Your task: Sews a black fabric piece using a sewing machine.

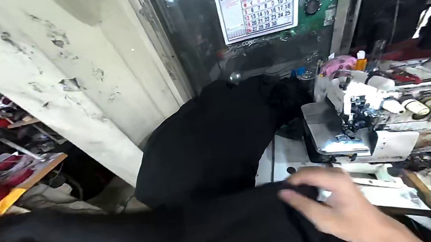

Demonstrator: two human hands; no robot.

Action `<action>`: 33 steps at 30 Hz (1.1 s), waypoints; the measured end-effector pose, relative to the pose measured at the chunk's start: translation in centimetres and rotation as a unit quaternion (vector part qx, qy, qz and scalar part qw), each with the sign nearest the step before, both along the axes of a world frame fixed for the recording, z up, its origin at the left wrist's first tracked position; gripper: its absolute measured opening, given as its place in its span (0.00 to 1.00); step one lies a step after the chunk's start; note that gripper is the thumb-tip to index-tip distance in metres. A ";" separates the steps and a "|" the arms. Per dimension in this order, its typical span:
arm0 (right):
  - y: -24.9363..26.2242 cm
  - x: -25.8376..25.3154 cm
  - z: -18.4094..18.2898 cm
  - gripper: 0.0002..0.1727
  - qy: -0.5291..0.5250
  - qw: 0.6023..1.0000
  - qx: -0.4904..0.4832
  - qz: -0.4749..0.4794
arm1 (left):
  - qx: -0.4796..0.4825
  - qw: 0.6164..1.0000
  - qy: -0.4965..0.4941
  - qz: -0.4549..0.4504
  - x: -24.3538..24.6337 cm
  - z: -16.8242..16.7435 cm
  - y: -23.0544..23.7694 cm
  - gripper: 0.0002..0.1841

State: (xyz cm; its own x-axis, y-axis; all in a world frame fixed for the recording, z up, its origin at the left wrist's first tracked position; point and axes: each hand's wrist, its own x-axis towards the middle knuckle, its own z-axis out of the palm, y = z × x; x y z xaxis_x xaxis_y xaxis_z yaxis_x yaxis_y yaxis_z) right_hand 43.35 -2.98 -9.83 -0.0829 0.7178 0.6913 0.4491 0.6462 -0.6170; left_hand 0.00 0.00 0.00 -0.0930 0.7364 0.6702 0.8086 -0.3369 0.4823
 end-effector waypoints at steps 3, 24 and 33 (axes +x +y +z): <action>4.3 -5.3 -2.2 0.12 -0.096 0.994 -0.051 -0.013 | -0.016 0.998 0.045 0.044 0.3 0.1 -2.1 0.17; -5.4 -1.0 -16.6 0.22 -0.092 0.866 -0.492 0.008 | -0.673 0.724 0.111 -0.100 -12.3 -30.9 -7.2 0.17; -7.5 0.6 -14.2 0.18 0.075 0.899 -0.431 0.013 | -0.100 0.877 0.257 -0.394 13.5 -9.4 10.8 0.13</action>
